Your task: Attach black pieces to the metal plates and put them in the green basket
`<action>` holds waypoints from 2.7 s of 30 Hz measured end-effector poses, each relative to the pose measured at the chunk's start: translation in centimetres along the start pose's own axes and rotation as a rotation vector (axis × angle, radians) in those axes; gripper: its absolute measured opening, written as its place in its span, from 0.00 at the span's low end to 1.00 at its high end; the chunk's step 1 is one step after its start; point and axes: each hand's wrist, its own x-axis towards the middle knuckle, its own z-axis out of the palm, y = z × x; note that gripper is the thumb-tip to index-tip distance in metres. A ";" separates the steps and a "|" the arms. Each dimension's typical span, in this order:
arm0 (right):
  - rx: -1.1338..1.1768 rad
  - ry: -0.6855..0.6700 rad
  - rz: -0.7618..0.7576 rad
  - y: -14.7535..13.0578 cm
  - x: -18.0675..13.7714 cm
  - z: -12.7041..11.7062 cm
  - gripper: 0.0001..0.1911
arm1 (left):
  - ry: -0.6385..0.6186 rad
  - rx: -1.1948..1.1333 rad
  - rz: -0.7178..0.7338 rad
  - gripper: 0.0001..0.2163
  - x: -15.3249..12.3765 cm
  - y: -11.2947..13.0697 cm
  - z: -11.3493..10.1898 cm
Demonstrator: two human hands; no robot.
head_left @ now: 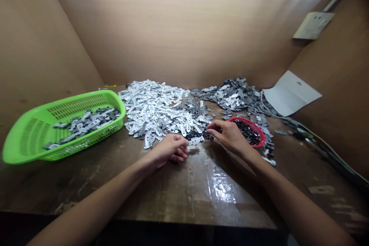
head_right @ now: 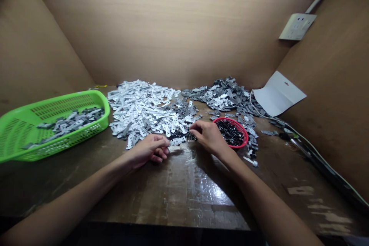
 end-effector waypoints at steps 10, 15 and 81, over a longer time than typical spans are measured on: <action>-0.002 -0.071 -0.329 -2.3 -1.3 2.8 0.09 | 0.002 0.059 0.000 0.11 -0.2 -0.1 0.6; -0.037 -0.077 -0.363 -2.0 -1.5 3.1 0.08 | -0.010 0.040 -0.007 0.10 0.0 -0.2 0.4; -0.374 0.091 -0.292 1.8 1.6 3.2 0.16 | 0.004 0.088 -0.016 0.12 -0.2 0.0 0.6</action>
